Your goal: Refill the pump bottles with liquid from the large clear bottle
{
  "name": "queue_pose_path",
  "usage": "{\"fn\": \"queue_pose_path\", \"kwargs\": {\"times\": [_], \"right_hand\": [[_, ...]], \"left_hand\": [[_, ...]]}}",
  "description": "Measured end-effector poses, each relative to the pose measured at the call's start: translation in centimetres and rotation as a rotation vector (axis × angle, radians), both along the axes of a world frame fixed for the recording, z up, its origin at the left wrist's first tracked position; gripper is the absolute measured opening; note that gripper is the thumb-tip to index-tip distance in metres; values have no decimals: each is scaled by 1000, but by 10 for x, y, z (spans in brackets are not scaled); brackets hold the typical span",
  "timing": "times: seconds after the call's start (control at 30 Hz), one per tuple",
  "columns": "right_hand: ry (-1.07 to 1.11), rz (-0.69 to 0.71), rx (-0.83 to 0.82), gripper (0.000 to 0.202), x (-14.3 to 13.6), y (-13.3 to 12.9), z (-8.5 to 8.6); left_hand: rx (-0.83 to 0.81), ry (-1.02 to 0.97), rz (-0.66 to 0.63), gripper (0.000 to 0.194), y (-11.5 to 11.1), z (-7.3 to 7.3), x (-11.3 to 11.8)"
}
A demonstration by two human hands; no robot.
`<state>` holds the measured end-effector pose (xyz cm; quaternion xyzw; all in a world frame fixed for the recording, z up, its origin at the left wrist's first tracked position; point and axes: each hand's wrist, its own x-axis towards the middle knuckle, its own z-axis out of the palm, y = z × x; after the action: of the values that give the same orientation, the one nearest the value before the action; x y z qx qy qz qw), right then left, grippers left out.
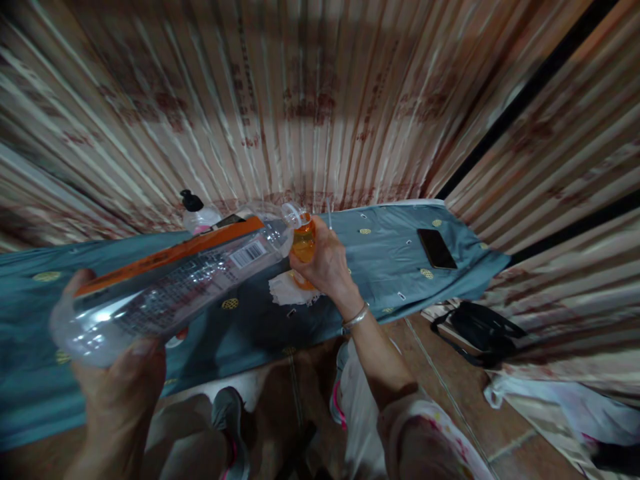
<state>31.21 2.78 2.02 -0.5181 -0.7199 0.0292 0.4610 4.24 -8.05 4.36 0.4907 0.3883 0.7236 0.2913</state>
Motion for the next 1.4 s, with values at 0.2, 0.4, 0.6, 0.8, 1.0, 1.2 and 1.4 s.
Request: {"fn": "queue_pose_path", "kwargs": {"times": [0.2, 0.4, 0.6, 0.8, 1.0, 1.2, 1.4], "right_hand": [[-4, -3, -31, 73, -1, -1, 2], [-4, 3, -29, 75, 0, 0, 0], [-8, -10, -5, 75, -1, 0, 0], [-19, -5, 20, 75, -1, 0, -1], [-22, -14, 34, 74, -1, 1, -3], [-7, -8, 0, 72, -1, 0, 0], [10, 8, -17, 73, -1, -1, 1]], "left_hand": [[-26, -16, 21, 91, -2, 1, 2], [-30, 0, 23, 95, -2, 1, 1], [-26, 16, 14, 96, -2, 1, -1], [-46, 4, 37, 92, -3, -1, 0], [-50, 15, 53, 99, -2, -1, -1], [-53, -9, 50, 97, -2, 1, 0], [-50, 15, 45, 102, -1, 2, 1]]}}
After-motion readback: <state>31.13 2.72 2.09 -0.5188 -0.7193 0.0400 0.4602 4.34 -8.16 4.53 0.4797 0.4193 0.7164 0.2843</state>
